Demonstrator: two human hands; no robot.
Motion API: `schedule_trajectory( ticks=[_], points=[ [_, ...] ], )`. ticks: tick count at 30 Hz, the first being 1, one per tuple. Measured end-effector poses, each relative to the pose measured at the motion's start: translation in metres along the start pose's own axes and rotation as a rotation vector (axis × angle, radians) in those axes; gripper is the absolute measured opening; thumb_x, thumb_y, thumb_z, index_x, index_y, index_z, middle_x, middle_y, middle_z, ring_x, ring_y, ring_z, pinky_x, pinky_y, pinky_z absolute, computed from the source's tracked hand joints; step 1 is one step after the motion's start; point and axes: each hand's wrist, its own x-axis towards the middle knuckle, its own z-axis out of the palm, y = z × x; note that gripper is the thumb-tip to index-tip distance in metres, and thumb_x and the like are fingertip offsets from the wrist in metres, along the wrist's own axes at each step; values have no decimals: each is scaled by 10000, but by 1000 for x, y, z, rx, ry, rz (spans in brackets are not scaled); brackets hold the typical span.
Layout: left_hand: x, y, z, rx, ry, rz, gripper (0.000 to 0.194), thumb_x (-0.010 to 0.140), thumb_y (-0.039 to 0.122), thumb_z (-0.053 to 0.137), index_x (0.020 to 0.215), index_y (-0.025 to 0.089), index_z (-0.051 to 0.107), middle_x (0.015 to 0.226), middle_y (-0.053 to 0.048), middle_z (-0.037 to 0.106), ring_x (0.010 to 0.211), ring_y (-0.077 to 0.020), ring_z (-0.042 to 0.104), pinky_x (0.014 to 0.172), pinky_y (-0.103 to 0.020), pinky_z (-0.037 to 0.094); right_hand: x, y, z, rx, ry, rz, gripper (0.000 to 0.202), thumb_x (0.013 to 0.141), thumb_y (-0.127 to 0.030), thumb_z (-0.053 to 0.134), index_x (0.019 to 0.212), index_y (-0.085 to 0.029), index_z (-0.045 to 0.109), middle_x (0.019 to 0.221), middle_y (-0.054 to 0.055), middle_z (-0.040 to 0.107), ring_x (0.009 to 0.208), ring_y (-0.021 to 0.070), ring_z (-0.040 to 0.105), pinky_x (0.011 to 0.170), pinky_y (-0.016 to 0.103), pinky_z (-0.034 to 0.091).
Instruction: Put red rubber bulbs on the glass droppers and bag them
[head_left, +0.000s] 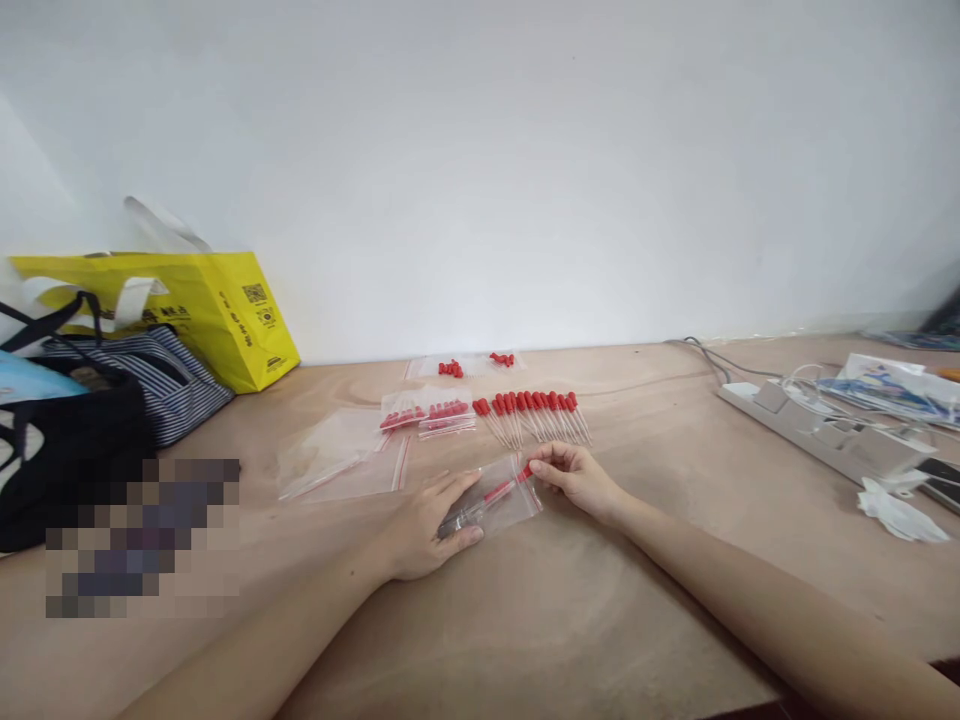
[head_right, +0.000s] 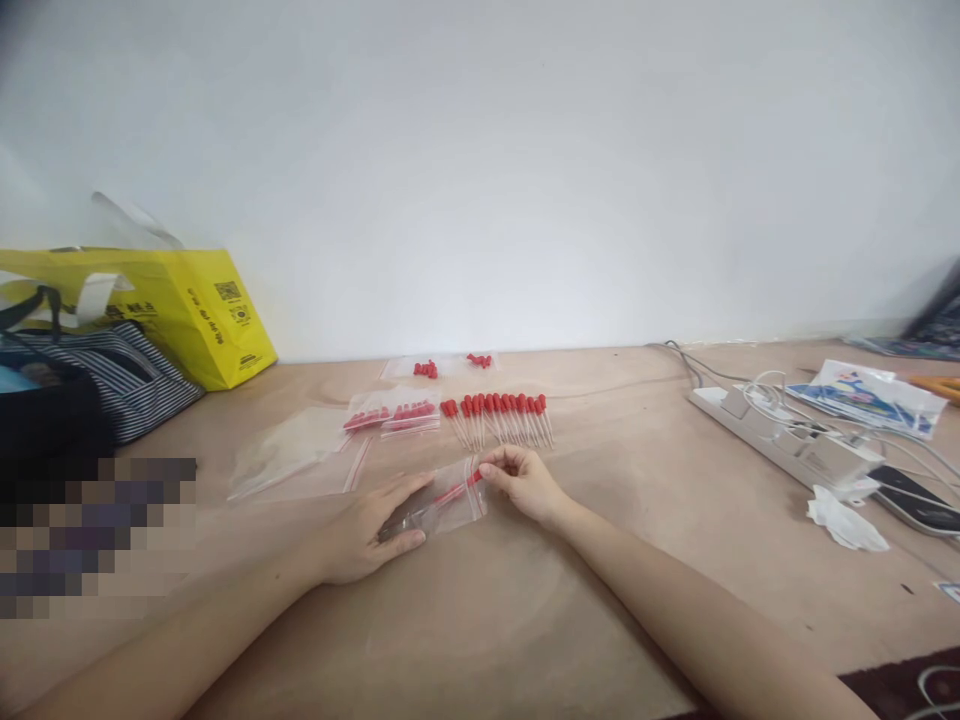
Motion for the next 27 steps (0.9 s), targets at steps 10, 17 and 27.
schedule_trajectory(
  ticks=[10,17,27],
  points=[
    [1,-3,3,-29,28,28,554,805,434,458,1294,217,313,1317,-80,400,1197,-249,367,992,-432,302,-1,-2,9,-201,-261,-31,226,615,-334,664,753,-162,615,629,-9,613,492,74,492,458,191,366],
    [1,2,0,-4,7,6,549,801,422,463,1284,202,322,1322,-85,393,1200,-246,366,988,-422,314,6,4,14,-359,-145,-162,136,654,-299,623,639,-172,577,531,-27,537,466,75,461,450,195,357],
    [2,-2,1,5,9,22,532,806,451,449,1269,214,336,1314,-76,403,1203,-239,359,991,-424,305,80,-5,-68,-734,568,4,284,699,-341,521,859,-134,631,803,101,633,765,209,585,691,316,424]
  ],
)
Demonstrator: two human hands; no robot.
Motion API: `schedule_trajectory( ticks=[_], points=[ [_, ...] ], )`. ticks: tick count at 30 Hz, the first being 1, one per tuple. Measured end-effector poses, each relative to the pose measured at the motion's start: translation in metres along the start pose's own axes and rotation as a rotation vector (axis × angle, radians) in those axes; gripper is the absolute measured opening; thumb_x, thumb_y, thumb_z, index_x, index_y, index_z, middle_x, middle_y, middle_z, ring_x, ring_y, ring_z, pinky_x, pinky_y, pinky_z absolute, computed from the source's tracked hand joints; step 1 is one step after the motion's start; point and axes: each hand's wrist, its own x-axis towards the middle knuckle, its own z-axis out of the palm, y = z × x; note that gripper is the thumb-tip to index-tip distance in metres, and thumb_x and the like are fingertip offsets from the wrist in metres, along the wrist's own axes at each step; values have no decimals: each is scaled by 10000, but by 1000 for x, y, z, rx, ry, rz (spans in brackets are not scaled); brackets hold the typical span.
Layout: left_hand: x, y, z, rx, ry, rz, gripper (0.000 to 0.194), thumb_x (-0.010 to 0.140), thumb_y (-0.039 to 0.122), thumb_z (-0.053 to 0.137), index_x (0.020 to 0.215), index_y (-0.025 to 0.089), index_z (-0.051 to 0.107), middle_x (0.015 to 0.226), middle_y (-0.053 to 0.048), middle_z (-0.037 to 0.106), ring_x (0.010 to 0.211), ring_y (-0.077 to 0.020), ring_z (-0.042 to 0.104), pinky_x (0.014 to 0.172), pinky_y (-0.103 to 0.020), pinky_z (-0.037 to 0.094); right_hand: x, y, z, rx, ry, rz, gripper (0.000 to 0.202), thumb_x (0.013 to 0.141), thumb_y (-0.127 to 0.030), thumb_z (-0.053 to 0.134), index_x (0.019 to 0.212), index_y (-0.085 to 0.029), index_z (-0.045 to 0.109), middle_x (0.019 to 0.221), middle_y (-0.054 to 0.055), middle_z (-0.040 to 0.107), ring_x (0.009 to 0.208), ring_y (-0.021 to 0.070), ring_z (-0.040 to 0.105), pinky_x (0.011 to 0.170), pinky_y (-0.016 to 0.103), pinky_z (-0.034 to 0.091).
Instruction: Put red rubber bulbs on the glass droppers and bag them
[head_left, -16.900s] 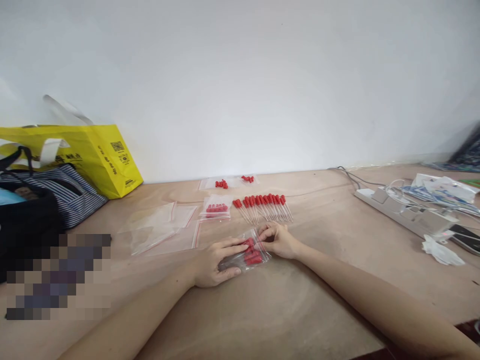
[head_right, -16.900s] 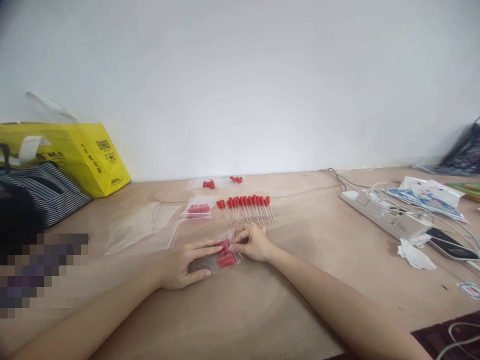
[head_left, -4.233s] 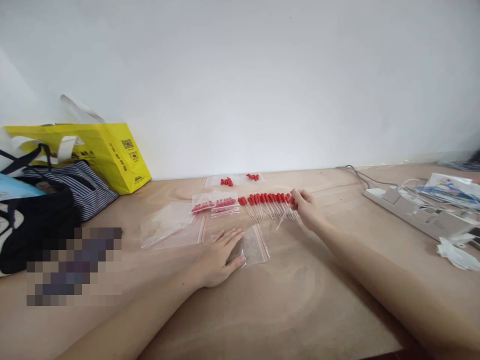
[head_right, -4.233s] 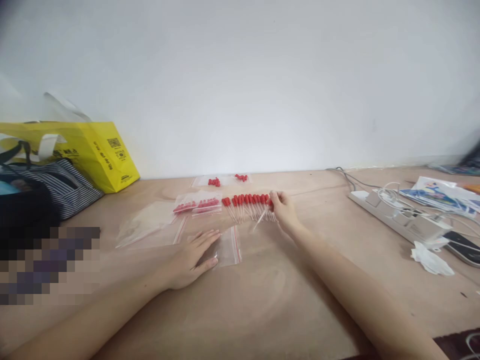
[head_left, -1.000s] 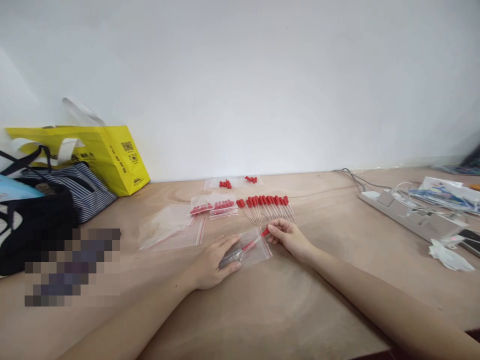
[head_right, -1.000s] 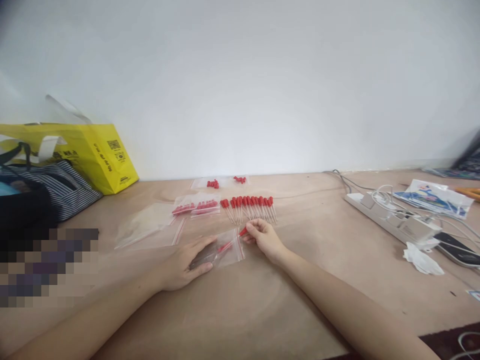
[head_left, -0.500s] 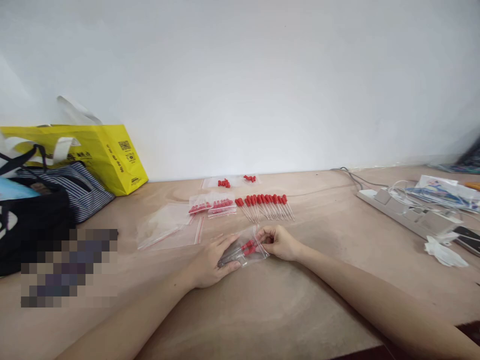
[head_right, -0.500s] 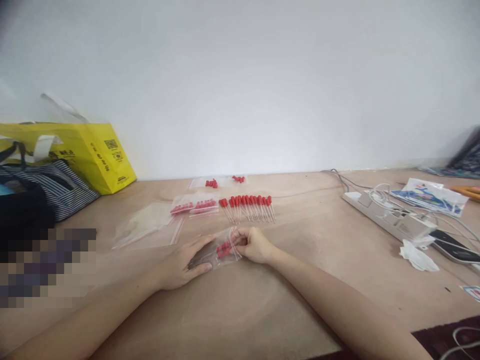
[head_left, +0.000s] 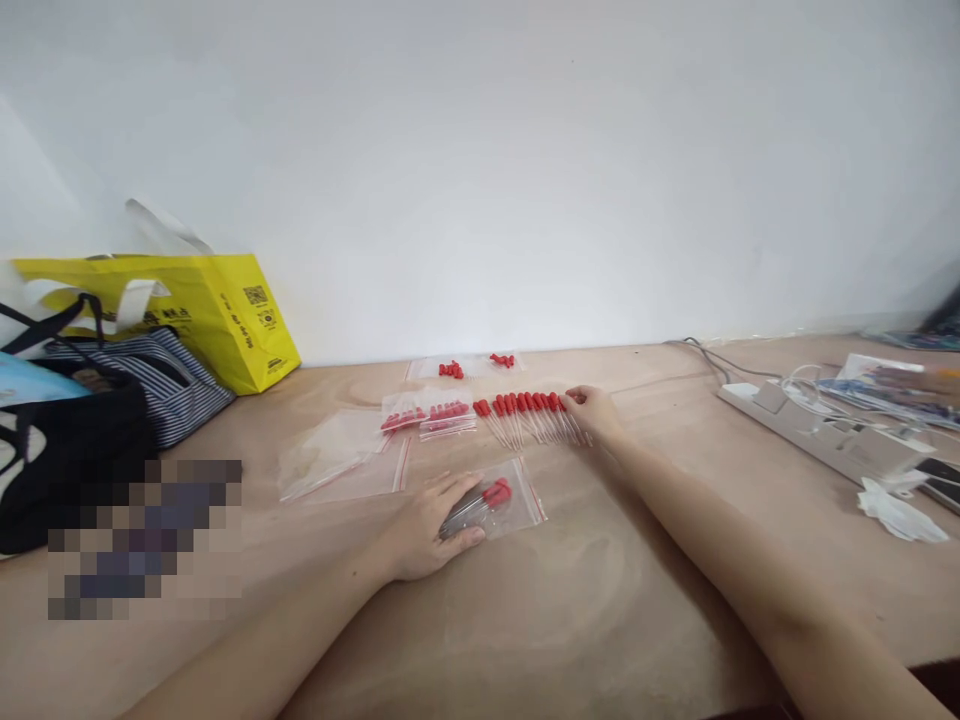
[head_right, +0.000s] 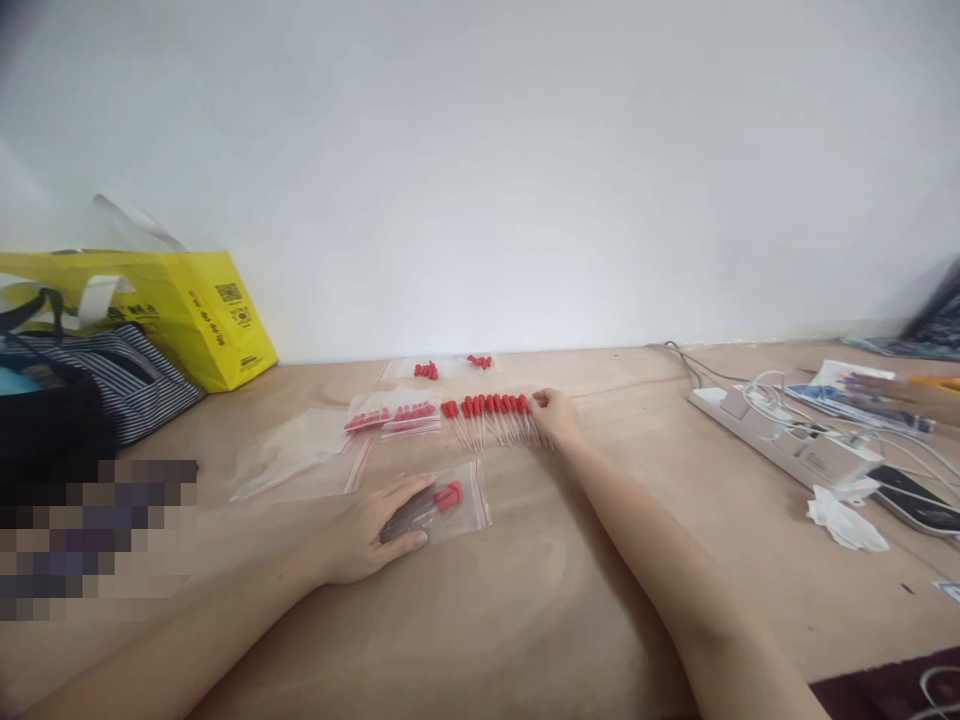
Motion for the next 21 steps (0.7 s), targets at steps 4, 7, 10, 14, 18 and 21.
schedule_trajectory(
  ticks=[4,7,10,14,18,21],
  points=[
    [-1,2,-1,-10,-3,-3,536,804,444,456,1270,210,336,1311,-76,407,1193,-235,373,978,-411,327,18,-1,12,-64,57,47,321,650,-357,580,873,-138,653,993,155,580,917,271,552,806,361,379],
    [-1,4,-3,-13,-27,-35,561,798,438,465,1282,190,326,1332,-87,379,1214,-252,341,988,-430,309,23,-3,22,-60,59,70,228,629,-334,601,750,-153,667,1031,147,559,915,261,556,807,340,380],
    [-2,4,-4,-24,-49,-37,544,817,434,436,1290,190,321,1345,-78,361,1228,-249,319,1001,-434,290,26,-4,23,-15,59,96,152,618,-298,607,677,-163,646,936,108,598,853,217,575,757,292,399],
    [-3,2,-4,-21,-59,-13,488,854,399,374,1297,206,307,1353,-58,351,1239,-223,305,1018,-420,269,25,-5,5,112,59,103,206,691,-344,532,734,-151,591,730,63,631,703,163,585,635,252,423],
    [-2,2,-2,-7,-39,-5,509,839,384,403,1299,193,297,1352,-72,350,1237,-221,307,1031,-417,247,-1,-7,-14,323,60,91,225,780,-385,426,834,-173,477,660,23,620,512,107,540,498,226,421],
    [-1,2,0,-4,-36,-7,512,832,375,416,1294,187,302,1347,-77,356,1231,-218,318,1026,-411,258,-35,-8,-15,692,-5,114,253,732,-427,518,745,-195,417,587,-15,575,433,82,487,430,204,392]
  ],
)
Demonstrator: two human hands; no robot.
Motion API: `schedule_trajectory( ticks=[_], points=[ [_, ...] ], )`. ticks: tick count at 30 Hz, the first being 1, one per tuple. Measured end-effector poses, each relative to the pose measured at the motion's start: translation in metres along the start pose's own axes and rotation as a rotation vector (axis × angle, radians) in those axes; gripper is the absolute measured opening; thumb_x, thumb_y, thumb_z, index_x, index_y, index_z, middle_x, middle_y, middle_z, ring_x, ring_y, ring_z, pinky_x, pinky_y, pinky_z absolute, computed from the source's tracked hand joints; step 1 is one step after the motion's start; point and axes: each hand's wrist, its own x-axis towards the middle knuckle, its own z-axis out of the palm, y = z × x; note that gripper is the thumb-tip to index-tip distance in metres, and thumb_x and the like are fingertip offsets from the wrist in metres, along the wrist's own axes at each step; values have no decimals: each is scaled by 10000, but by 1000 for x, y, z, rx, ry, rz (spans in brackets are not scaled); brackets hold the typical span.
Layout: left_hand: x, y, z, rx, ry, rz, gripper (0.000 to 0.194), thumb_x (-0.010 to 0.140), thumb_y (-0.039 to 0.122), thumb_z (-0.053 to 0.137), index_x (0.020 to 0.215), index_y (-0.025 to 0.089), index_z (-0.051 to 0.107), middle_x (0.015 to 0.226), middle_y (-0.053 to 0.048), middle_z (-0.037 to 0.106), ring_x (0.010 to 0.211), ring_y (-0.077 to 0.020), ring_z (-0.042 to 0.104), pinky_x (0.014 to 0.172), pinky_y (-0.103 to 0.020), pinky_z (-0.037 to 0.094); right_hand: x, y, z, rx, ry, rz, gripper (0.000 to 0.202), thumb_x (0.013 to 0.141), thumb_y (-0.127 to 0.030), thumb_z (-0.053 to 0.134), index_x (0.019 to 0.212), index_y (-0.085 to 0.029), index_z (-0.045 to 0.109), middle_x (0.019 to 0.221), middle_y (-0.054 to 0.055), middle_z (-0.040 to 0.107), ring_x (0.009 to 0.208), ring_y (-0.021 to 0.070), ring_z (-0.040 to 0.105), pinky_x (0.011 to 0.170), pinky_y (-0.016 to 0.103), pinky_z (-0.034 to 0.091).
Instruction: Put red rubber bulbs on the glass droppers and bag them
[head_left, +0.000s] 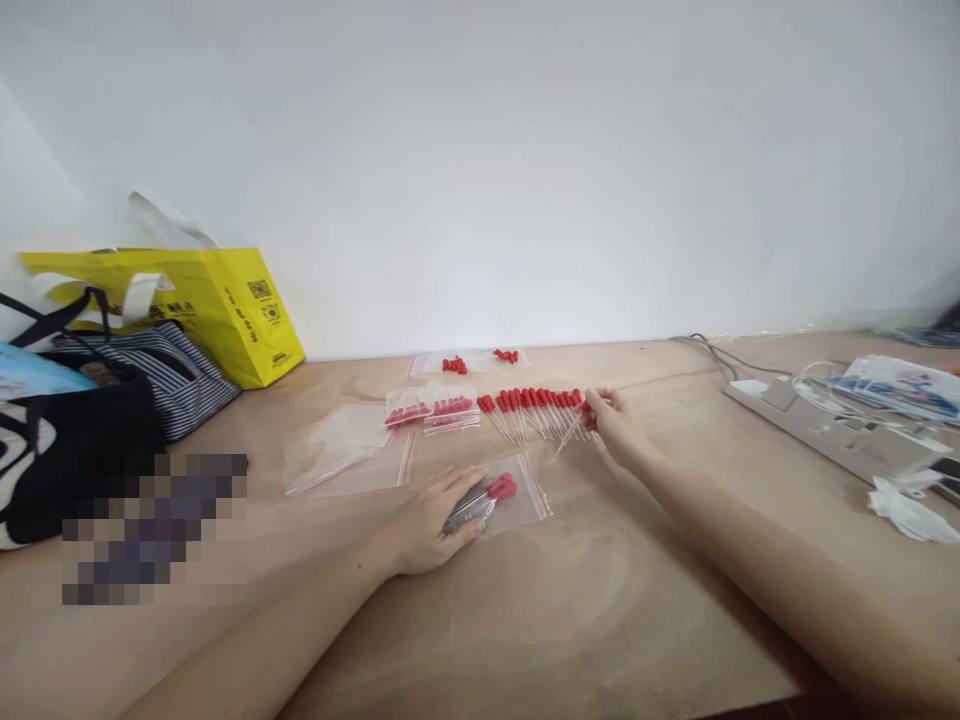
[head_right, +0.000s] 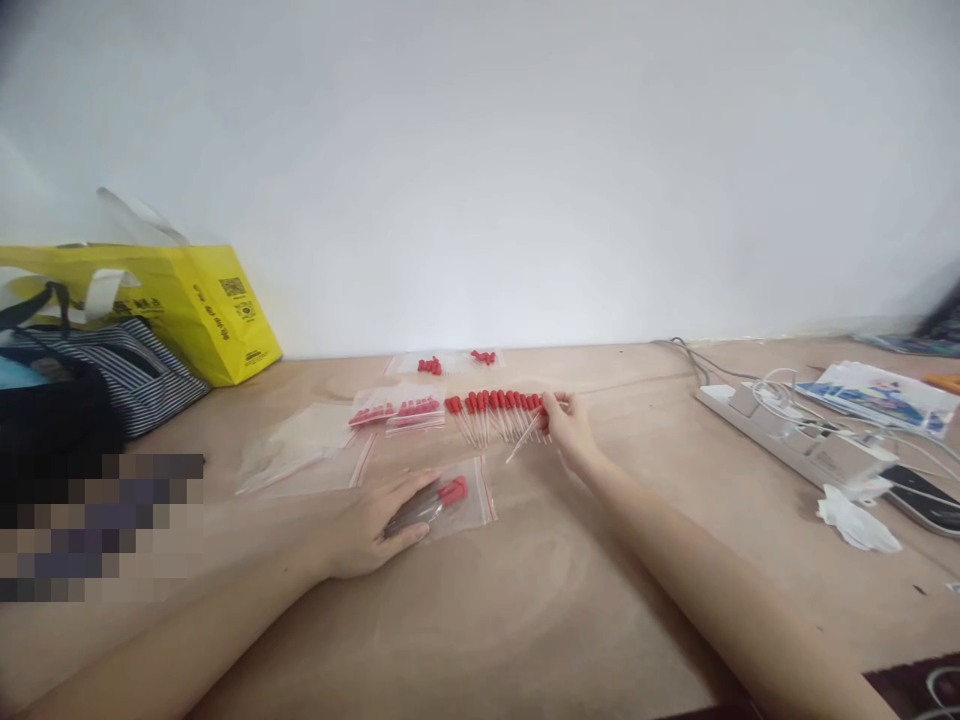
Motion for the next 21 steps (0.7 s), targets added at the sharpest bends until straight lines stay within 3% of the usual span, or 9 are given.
schedule_trajectory(
  ticks=[5,10,12,17,21],
  points=[
    [0,-1,1,3,13,-7,512,832,394,416,1294,203,302,1350,-73,352,1240,-230,303,1023,-428,255,-46,8,14,187,-90,143,343,658,-457,611,745,-201,401,596,-30,570,435,78,507,426,200,398],
    [-1,1,-2,-4,-14,-5,544,811,386,452,1302,215,288,1357,-66,343,1237,-237,308,1011,-428,279,-63,7,23,263,-224,261,384,597,-467,665,709,-191,423,629,-3,582,506,104,555,513,243,447],
    [-1,1,-4,-2,-25,6,581,793,396,477,1308,217,277,1364,-65,330,1240,-243,302,1012,-432,276,-67,7,22,192,-320,237,375,583,-459,678,706,-183,455,604,-11,570,514,103,545,522,245,442],
    [0,2,-5,17,-34,18,600,793,411,470,1318,213,258,1375,-67,310,1253,-240,278,1022,-437,254,-67,10,16,-69,-587,11,292,590,-395,690,692,-157,554,603,-22,551,508,68,459,502,210,373],
    [0,1,-4,36,-33,14,595,795,412,463,1315,198,266,1372,-75,314,1254,-233,277,1027,-430,245,-65,14,14,-218,-775,-52,255,629,-370,662,741,-144,623,521,-39,498,464,59,388,455,197,301]
  ],
)
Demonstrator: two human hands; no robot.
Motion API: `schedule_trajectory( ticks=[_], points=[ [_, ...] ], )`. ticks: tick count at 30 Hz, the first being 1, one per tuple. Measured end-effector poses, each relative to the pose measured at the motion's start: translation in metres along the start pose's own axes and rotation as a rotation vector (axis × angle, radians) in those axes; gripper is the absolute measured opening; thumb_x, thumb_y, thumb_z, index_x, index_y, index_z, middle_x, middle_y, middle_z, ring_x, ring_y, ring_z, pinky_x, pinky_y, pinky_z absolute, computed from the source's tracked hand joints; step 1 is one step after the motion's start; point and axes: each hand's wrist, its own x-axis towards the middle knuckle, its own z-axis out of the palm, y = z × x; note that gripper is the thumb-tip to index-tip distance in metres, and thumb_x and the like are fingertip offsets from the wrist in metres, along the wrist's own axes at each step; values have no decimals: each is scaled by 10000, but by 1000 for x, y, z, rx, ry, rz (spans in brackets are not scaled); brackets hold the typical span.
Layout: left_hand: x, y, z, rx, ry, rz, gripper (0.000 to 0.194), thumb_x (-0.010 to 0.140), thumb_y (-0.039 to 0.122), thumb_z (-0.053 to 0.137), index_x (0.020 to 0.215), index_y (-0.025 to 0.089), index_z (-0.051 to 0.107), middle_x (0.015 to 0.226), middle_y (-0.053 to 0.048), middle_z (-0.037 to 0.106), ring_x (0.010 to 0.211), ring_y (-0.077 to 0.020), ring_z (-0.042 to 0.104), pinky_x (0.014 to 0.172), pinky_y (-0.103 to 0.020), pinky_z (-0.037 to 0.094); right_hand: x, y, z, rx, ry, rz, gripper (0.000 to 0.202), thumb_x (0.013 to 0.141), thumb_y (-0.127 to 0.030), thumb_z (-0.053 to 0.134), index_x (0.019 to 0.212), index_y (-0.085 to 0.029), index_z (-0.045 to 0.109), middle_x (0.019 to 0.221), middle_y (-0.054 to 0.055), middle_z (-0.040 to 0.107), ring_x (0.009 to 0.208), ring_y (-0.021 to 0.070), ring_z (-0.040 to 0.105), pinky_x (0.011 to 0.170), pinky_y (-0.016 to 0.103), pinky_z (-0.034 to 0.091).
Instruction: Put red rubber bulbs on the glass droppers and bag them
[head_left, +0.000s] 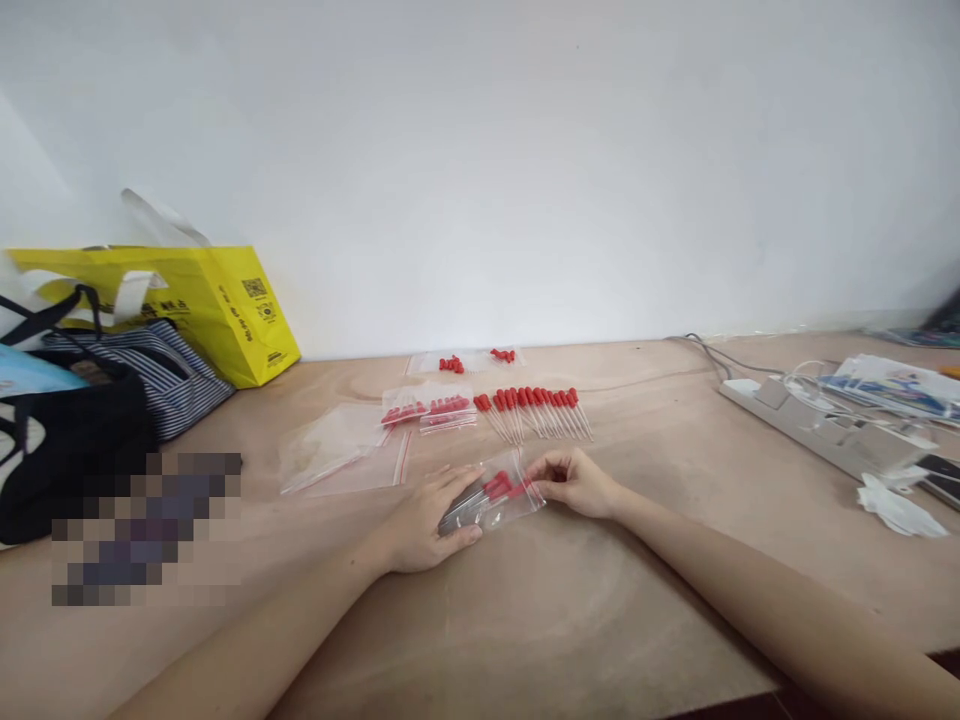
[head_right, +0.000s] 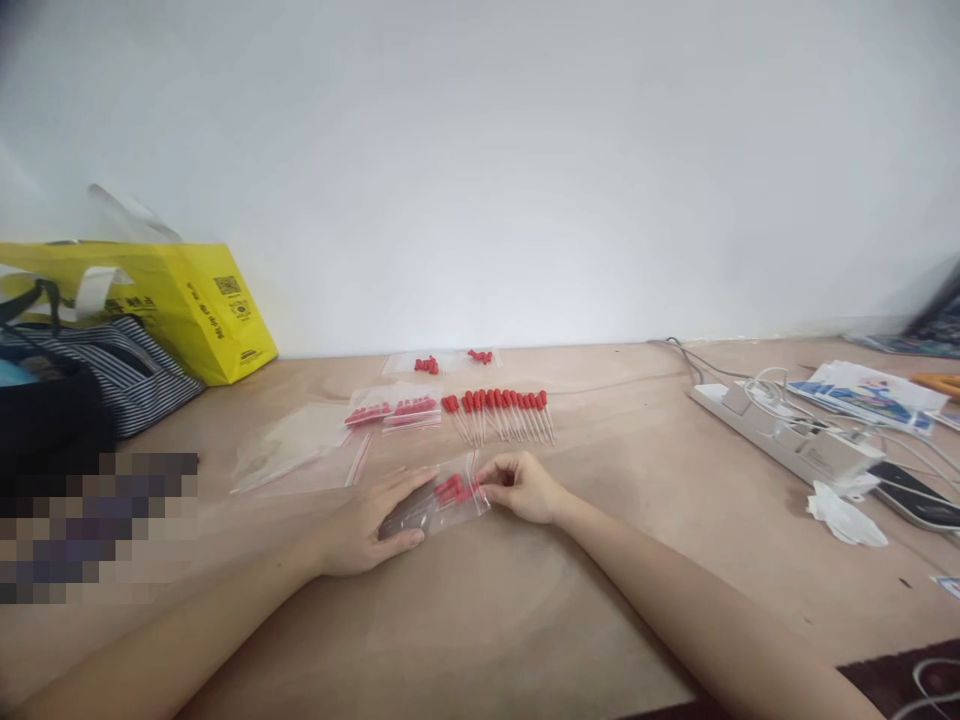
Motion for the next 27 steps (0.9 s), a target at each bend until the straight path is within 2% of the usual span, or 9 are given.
schedule_trajectory(
  ticks=[5,11,15,16,17,20,21,23,27],
  points=[
    [1,-2,2,-11,18,5,602,784,394,479,1311,185,276,1368,-74,322,1246,-233,290,1024,-412,260,6,-2,7,-19,-164,-14,218,665,-345,630,718,-134,635,538,-33,516,467,55,396,464,188,312],
    [0,0,0,-17,19,-3,602,779,409,484,1305,193,287,1359,-68,341,1240,-238,302,1018,-411,273,12,-2,15,-32,14,-27,231,617,-340,672,668,-135,578,498,-45,498,440,60,414,427,179,317],
    [0,1,-1,-23,37,23,590,780,402,485,1305,225,282,1356,-56,347,1233,-236,315,1012,-416,279,17,1,3,-79,-115,-70,185,645,-326,633,658,-148,586,551,-25,554,490,80,480,470,189,375],
    [0,0,0,-28,39,28,587,781,404,484,1303,224,286,1353,-59,351,1230,-236,319,1009,-415,284,21,1,-3,-106,-101,-69,167,661,-316,611,670,-150,596,591,-11,584,524,93,511,499,199,398],
    [0,0,0,-31,40,29,585,782,410,482,1301,219,291,1351,-64,353,1229,-238,320,1006,-414,288,27,1,-10,-167,-38,-64,150,678,-303,588,686,-155,608,637,2,611,564,106,538,534,210,416],
    [0,-1,0,-41,37,17,583,781,421,482,1297,215,303,1354,-74,346,1233,-243,313,1005,-422,289,53,-2,-30,-569,352,-5,127,712,-253,534,711,-179,637,705,18,637,645,131,559,605,233,419],
    [0,-1,0,-45,35,15,582,780,419,485,1295,217,306,1355,-73,345,1235,-243,311,1005,-423,288,63,-3,-35,-632,418,11,140,719,-251,526,741,-184,647,745,33,641,693,151,559,645,256,413],
    [-1,-1,0,-54,29,15,580,779,414,490,1295,218,310,1355,-68,345,1237,-244,307,1009,-420,285,82,-5,-39,-705,487,21,178,738,-272,513,797,-193,661,850,65,635,845,197,533,745,306,384],
    [-1,-3,1,-65,22,10,587,780,416,489,1300,215,305,1361,-65,337,1247,-252,286,1016,-423,272,112,-6,-34,-835,495,31,259,769,-361,501,926,-229,658,1085,91,555,1061,260,403,881,400,275]
  ],
)
